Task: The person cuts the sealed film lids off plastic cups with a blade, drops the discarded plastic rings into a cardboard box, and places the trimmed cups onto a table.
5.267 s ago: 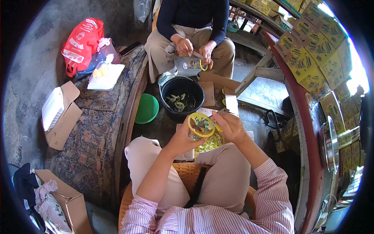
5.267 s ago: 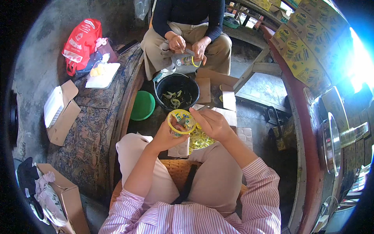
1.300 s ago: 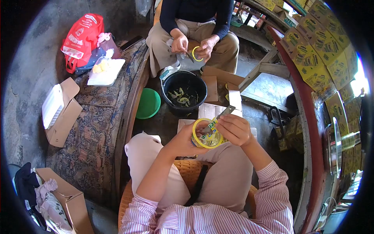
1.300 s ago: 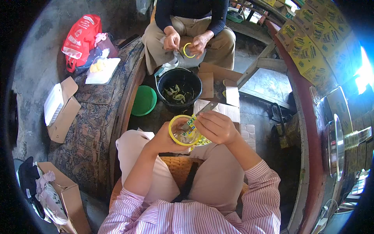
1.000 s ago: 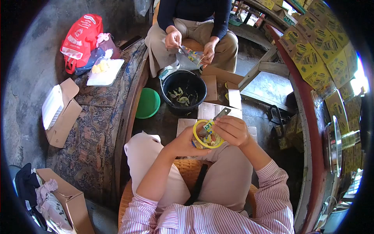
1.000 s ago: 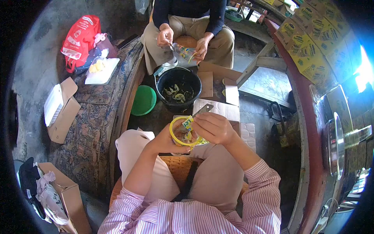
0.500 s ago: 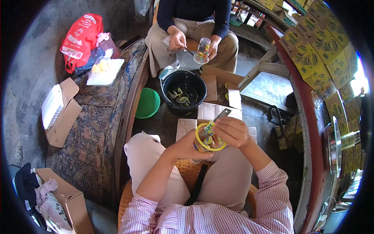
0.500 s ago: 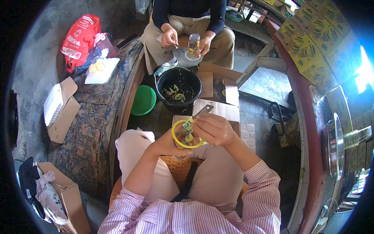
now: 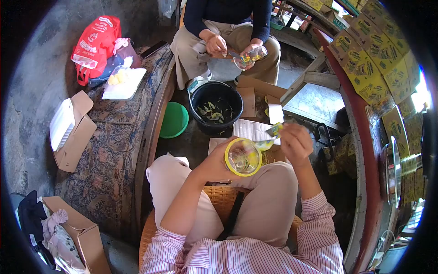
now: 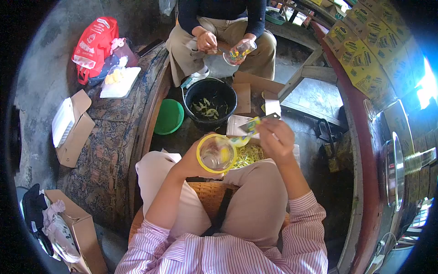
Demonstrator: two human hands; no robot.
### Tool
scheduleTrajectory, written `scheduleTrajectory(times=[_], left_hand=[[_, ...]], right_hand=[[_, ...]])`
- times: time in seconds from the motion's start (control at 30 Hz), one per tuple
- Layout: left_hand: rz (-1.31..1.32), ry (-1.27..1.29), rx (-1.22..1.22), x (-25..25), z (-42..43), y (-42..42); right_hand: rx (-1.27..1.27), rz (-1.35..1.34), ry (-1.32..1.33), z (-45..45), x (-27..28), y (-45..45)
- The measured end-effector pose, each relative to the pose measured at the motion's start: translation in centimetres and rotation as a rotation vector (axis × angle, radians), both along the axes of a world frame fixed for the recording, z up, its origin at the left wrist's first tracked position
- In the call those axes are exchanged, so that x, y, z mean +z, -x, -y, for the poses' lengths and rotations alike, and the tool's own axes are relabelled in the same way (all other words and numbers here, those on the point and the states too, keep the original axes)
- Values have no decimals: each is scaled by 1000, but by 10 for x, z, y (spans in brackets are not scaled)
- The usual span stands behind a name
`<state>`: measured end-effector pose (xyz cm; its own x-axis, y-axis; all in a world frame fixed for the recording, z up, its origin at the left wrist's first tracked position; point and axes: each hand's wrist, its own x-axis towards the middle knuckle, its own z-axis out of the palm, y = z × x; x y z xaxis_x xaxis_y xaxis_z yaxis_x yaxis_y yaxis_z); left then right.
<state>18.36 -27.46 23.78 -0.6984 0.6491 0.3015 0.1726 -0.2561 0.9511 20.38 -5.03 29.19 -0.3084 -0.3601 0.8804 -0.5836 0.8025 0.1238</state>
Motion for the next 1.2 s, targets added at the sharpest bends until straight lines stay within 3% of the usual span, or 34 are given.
scheduleTrajectory(times=[0.23,0.47,0.6,1.1,1.2], left_hand=[[-99,-9,98,4,4,6],[-141,46,138,4,5,7],[-115,-36,141,1,4,8],[-185,13,193,3,6,10],[-285,71,215,3,7,13]], right_hand=[[-229,258,99,-37,-28,1],[-360,856,-443,-62,-88,12],[-414,992,-525,-55,-103,12],[-404,1074,-609,-48,-82,9],[-297,946,-366,-54,-95,8]])
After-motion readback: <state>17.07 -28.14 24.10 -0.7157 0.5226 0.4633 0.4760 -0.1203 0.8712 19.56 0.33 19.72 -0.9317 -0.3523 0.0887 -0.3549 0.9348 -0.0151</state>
